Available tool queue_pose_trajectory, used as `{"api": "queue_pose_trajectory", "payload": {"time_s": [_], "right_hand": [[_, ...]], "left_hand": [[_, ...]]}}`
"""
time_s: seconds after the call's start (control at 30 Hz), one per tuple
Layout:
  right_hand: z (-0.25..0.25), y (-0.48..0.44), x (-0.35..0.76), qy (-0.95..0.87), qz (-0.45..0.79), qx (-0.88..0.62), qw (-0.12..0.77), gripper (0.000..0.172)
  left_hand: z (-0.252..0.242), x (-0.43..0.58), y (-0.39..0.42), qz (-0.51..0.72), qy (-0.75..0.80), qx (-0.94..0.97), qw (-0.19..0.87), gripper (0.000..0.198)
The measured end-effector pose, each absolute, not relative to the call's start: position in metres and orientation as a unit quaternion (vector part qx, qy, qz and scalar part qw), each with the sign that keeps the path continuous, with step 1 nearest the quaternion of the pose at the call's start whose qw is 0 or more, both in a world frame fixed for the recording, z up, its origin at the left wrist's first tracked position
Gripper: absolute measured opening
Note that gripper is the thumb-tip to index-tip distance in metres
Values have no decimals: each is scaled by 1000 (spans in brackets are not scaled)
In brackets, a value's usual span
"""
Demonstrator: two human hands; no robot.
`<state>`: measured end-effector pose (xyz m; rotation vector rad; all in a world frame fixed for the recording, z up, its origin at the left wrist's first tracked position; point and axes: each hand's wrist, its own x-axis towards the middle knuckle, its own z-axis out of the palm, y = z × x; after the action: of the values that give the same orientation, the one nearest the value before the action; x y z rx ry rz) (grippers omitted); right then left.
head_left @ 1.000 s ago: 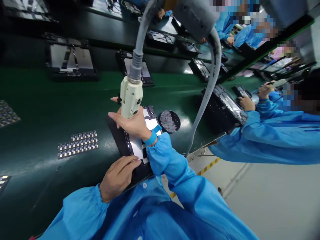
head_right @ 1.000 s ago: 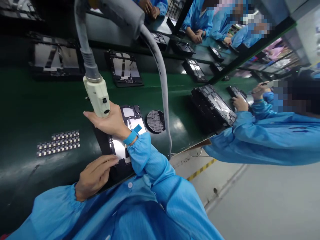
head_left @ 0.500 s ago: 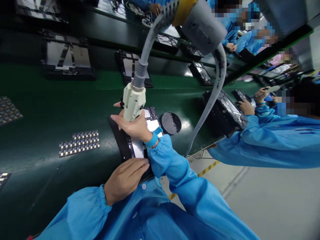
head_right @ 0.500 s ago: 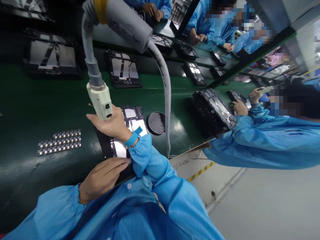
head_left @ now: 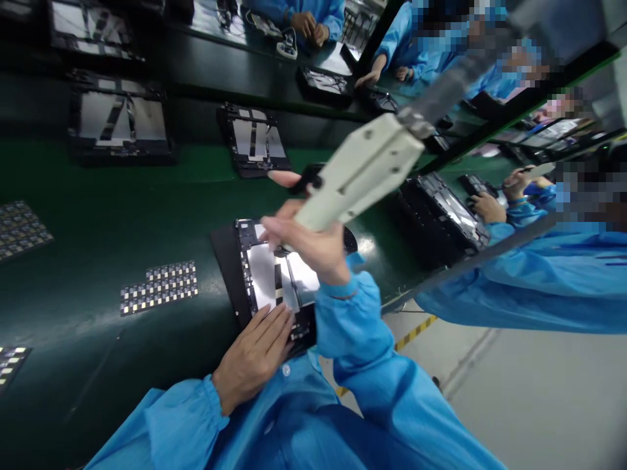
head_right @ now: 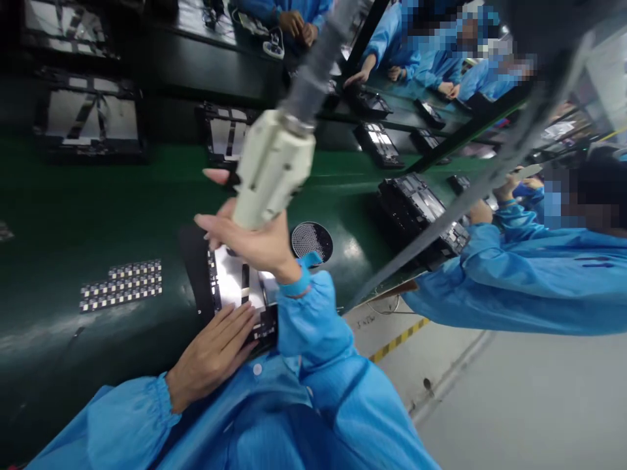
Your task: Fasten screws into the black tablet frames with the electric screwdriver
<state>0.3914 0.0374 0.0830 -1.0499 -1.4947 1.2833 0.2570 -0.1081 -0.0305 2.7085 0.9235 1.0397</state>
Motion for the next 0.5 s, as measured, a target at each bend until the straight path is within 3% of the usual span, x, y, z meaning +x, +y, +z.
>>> {"api": "queue_pose_trajectory", "payload": {"time_s": [0.1,0.23,0.37,0.5], "right_hand": [[87,27,456,-622,620,-268,396,45],[51,3,515,-623,725,-225,188,43],[28,-16,519,-586,766,-136,225,47],[52,-13,511,-582,746,-93,310,42]], "left_hand": [[-24,240,-106,337,317,885,54,32],[-22,231,-106,353,324,875,65,34],[-27,236,-104,352,328,874,61,34],[-13,224,-95,365,313,877,21,33]]}}
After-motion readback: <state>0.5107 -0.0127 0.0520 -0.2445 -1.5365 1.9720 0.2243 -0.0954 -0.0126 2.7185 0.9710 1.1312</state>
